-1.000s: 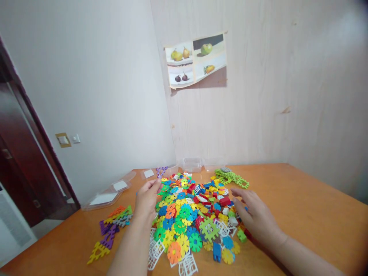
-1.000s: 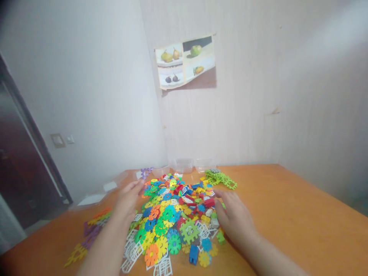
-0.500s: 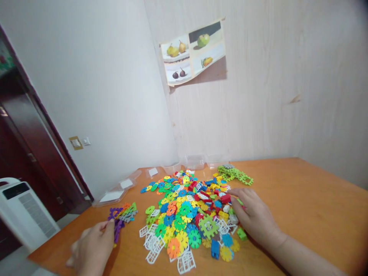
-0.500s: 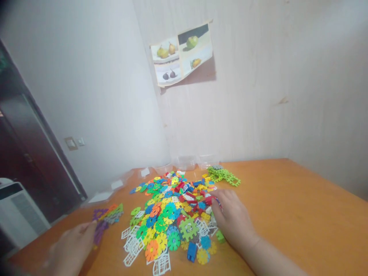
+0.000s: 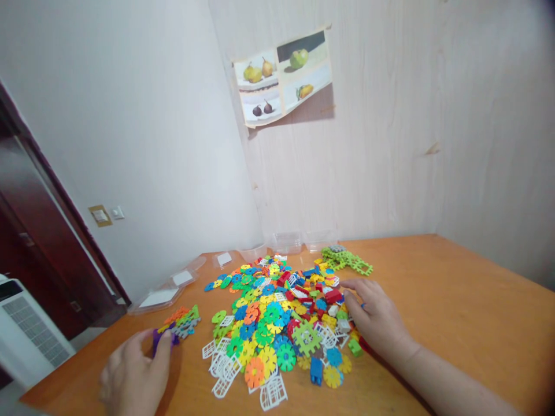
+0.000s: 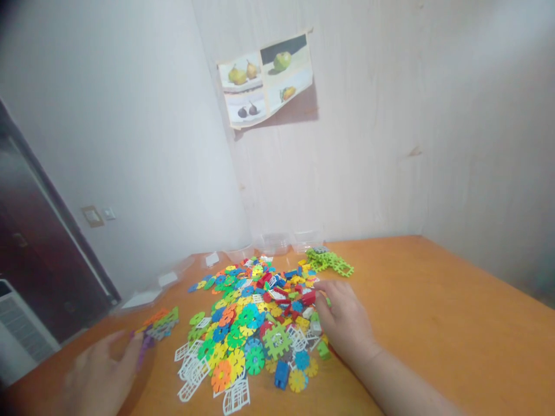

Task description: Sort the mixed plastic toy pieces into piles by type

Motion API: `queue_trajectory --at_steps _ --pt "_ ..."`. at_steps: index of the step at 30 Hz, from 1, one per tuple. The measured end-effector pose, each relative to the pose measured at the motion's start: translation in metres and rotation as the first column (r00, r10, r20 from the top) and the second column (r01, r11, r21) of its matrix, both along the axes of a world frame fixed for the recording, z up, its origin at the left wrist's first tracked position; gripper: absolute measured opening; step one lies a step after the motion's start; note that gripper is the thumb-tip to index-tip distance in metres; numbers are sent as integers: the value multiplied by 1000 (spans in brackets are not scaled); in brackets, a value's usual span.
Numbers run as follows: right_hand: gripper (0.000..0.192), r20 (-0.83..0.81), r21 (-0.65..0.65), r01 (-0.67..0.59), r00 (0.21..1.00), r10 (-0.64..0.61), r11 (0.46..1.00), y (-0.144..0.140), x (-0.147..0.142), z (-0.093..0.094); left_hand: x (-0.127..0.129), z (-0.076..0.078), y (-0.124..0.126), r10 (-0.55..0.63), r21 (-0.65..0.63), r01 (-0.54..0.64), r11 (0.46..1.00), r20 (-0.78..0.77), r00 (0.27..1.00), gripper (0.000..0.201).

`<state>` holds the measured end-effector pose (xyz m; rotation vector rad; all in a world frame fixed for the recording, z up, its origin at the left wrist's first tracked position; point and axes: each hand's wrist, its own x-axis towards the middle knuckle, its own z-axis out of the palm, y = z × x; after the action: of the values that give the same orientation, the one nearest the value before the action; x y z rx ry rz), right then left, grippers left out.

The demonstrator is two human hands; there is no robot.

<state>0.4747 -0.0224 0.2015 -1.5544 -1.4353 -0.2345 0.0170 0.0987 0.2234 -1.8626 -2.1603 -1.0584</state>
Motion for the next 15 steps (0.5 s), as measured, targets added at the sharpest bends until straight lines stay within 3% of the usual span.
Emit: queue_trajectory --at_steps 4,8,12,15 --pt "28 -19 -33 18 1000 -19 999 2 2 -2 36 -16 -13 -254 -88 247 965 -75 964 80" --pt "31 -49 -140 16 999 -23 990 3 0 -3 61 -38 -24 -526 -295 464 835 -186 830 99" --pt "36 -80 -235 -20 997 2 972 4 -7 -4 79 -39 -26 -634 -395 531 750 -201 746 108" --pt "33 -82 -244 -68 995 50 967 3 -13 -1 95 -33 -22 -655 -387 556 736 -199 729 104"
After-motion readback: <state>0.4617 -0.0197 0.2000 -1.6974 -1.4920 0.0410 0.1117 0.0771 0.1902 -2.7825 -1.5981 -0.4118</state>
